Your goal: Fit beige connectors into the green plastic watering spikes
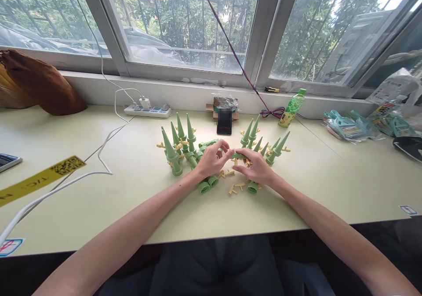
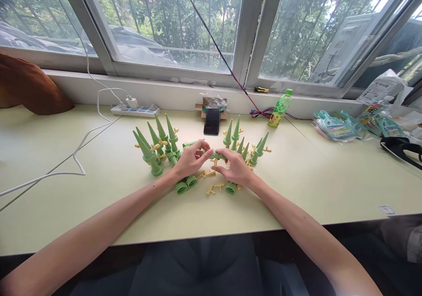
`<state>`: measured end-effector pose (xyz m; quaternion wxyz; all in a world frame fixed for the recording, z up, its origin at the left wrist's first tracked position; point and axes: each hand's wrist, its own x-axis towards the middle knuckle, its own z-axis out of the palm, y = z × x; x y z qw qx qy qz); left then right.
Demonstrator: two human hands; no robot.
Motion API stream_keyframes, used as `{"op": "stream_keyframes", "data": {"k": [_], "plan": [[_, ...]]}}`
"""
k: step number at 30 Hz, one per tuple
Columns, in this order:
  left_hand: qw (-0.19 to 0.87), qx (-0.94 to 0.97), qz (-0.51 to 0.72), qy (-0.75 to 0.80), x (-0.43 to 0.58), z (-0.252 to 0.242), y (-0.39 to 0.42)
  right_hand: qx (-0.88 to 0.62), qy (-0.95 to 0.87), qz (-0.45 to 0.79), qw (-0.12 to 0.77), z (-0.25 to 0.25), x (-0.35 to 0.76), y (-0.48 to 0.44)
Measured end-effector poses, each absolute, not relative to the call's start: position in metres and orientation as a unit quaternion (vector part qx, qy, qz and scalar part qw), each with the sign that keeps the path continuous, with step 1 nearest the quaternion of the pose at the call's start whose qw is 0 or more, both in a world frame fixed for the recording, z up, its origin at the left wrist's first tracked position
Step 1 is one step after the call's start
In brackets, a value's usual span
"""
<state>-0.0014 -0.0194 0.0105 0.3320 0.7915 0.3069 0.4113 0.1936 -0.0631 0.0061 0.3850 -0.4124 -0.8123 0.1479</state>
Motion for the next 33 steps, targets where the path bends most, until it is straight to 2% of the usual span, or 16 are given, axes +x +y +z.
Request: {"op": "stream_keyframes", "data": {"k": [6, 17, 25, 33], "plan": [[0.401, 0.778, 0.385, 0.291, -0.002, 0.01, -0.019, -0.412, -0.82, 0.106, 0.383, 0.003, 0.193, -0.063], [0.501, 0.699, 0.413, 0.299, -0.004, 0.011, -0.016, -0.434, -0.775, -0.025, 0.458, 0.007, 0.189, -0.065], [0.543, 0.697, 0.37, 0.288, -0.007, 0.012, -0.014, -0.439, -0.776, 0.034, 0.452, -0.001, 0.19, -0.063], [0.542, 0.707, 0.358, 0.28, -0.007, 0.01, -0.014, -0.434, -0.791, 0.028, 0.431, -0.004, 0.192, -0.063]]}}
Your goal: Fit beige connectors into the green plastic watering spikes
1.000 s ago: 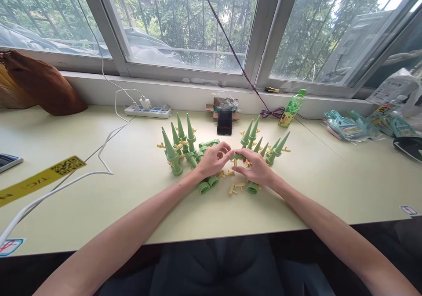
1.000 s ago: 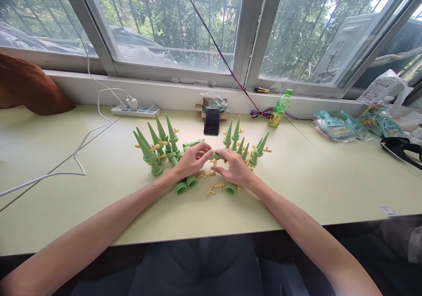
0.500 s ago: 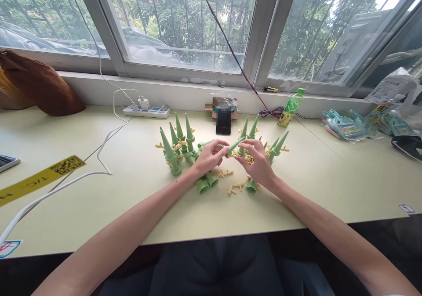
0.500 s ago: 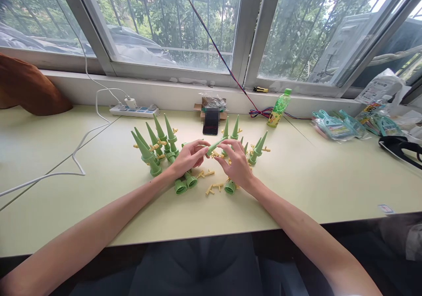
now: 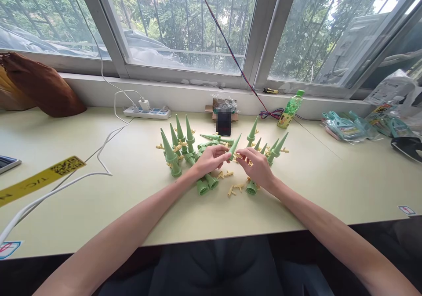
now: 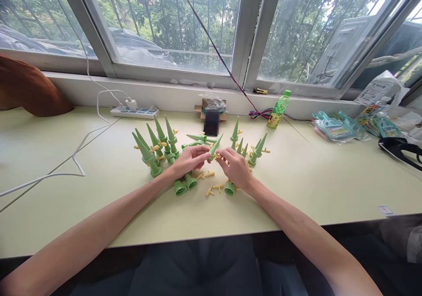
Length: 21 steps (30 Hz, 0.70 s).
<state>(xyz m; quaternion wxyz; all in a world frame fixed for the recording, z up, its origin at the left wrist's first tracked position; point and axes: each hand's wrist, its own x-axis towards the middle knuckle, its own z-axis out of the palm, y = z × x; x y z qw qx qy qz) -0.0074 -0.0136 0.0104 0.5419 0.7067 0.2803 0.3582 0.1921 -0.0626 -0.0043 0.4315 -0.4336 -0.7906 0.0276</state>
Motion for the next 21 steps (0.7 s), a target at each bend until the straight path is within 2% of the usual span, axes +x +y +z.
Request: {"op": "stream_keyframes", "data": {"k": [11, 17, 21], "plan": [[0.55, 0.702, 0.348, 0.29, -0.0093, 0.0123, -0.0141, -0.405, -0.819, -0.043, 0.404, -0.0094, 0.1961, -0.0591], [0.551, 0.723, 0.307, 0.283, -0.0137, 0.0124, -0.0116, -0.353, -0.827, -0.058, 0.433, -0.0133, 0.1959, -0.0557], [0.519, 0.756, 0.302, 0.26, -0.0146, 0.0118, -0.0118, -0.346, -0.823, -0.026, 0.449, -0.015, 0.1958, -0.0549]]}}
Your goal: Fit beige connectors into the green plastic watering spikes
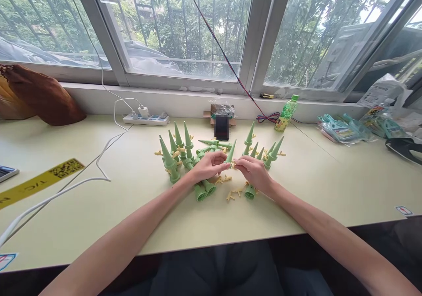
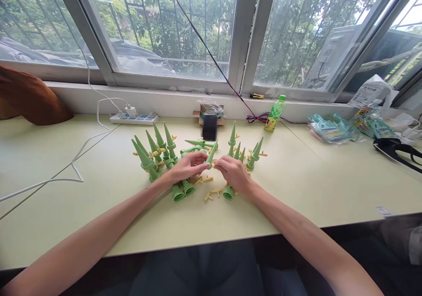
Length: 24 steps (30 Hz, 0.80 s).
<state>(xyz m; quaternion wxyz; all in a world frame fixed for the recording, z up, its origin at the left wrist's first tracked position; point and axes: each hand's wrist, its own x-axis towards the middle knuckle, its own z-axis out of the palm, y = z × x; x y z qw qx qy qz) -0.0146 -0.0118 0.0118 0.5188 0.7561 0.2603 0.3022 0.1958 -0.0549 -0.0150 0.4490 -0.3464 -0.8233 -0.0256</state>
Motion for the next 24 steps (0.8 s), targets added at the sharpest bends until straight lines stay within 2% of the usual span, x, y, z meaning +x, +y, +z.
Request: {"op": "stream_keyframes", "data": {"k": [8, 13, 18, 24], "plan": [[0.458, 0.805, 0.299, 0.229, -0.014, 0.011, -0.013, -0.364, -0.815, 0.03, 0.449, -0.014, 0.197, -0.056], [0.383, 0.839, 0.309, 0.23, -0.014, 0.01, -0.013, -0.393, -0.789, 0.099, 0.461, -0.01, 0.194, -0.057], [0.313, 0.859, 0.323, 0.243, -0.014, 0.008, -0.014, -0.439, -0.719, 0.25, 0.478, -0.007, 0.191, -0.06], [0.275, 0.874, 0.326, 0.233, -0.015, 0.006, -0.014, -0.41, -0.651, 0.422, 0.479, -0.003, 0.193, -0.06]]}}
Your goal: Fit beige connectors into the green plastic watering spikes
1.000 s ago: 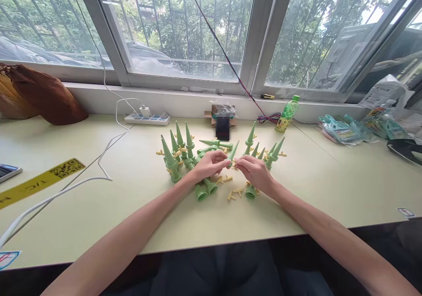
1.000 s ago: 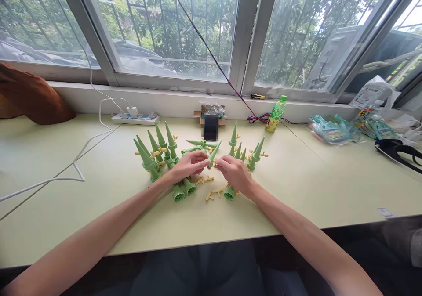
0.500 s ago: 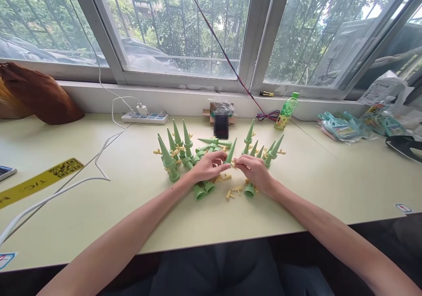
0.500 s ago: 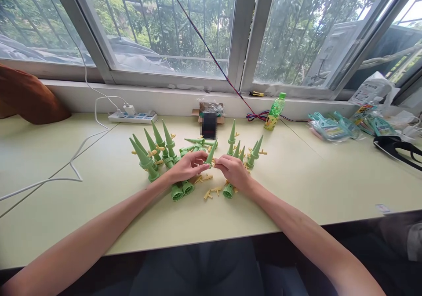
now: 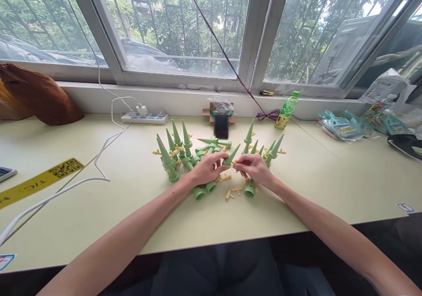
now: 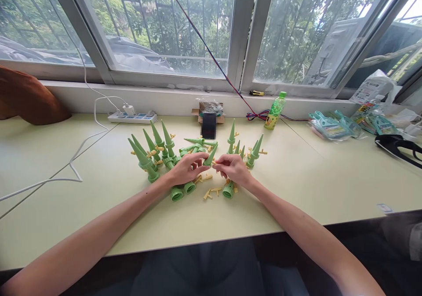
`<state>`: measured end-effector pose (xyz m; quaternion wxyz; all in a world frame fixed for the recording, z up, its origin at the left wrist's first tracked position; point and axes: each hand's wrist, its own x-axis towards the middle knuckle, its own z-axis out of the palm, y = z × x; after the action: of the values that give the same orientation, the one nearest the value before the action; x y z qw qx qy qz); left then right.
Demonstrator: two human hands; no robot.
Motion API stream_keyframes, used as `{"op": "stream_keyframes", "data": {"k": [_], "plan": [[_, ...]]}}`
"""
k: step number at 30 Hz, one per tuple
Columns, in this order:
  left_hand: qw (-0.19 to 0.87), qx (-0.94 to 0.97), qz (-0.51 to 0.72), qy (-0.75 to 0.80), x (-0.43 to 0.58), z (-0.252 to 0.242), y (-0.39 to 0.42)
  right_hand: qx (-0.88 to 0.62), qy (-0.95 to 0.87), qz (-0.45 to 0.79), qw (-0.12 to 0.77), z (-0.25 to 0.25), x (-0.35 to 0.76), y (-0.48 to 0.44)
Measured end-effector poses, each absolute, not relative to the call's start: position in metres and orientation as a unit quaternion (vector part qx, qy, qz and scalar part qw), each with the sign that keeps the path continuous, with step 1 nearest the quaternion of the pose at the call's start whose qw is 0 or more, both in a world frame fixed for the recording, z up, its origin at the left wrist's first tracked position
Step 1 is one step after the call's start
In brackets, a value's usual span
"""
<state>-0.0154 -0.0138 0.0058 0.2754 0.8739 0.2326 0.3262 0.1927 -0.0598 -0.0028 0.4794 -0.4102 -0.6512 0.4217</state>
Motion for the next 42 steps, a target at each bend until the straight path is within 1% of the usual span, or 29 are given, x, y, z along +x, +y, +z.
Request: {"op": "stream_keyframes", "data": {"k": [5, 11, 15, 19, 23, 24, 26, 28, 30, 33, 36, 42], "plan": [[0.247, 0.884, 0.332, 0.218, -0.016, 0.004, -0.013, -0.387, -0.64, 0.472, 0.467, 0.003, 0.196, -0.059], [0.209, 0.897, 0.333, 0.202, -0.016, 0.001, -0.012, -0.387, -0.635, 0.489, 0.456, 0.005, 0.197, -0.059], [0.211, 0.895, 0.331, 0.213, -0.015, 0.001, -0.013, -0.391, -0.628, 0.494, 0.457, 0.005, 0.196, -0.059], [0.218, 0.889, 0.316, 0.248, -0.013, 0.003, -0.017, -0.405, -0.639, 0.461, 0.463, 0.002, 0.193, -0.057], [0.208, 0.89, 0.31, 0.261, -0.011, 0.005, -0.02, -0.424, -0.677, 0.406, 0.445, -0.005, 0.191, -0.055], [0.209, 0.886, 0.321, 0.261, -0.011, 0.005, -0.02, -0.427, -0.682, 0.393, 0.446, -0.006, 0.191, -0.055], [0.21, 0.874, 0.352, 0.26, -0.011, 0.004, -0.02, -0.429, -0.672, 0.37, 0.477, -0.007, 0.19, -0.053], [0.212, 0.854, 0.396, 0.264, -0.011, 0.003, -0.02, -0.444, -0.681, 0.315, 0.49, -0.004, 0.188, -0.051], [0.21, 0.837, 0.437, 0.253, -0.011, 0.001, -0.019, -0.469, -0.717, 0.232, 0.46, 0.0, 0.185, -0.047], [0.187, 0.823, 0.482, 0.236, -0.01, -0.001, -0.02, -0.481, -0.781, 0.128, 0.376, 0.008, 0.178, -0.036], [0.162, 0.811, 0.515, 0.226, -0.01, -0.002, -0.021, -0.475, -0.825, 0.099, 0.289, 0.015, 0.167, -0.019], [0.154, 0.81, 0.517, 0.23, -0.01, -0.004, -0.022, -0.476, -0.853, 0.024, 0.213, 0.027, 0.145, 0.029]]}}
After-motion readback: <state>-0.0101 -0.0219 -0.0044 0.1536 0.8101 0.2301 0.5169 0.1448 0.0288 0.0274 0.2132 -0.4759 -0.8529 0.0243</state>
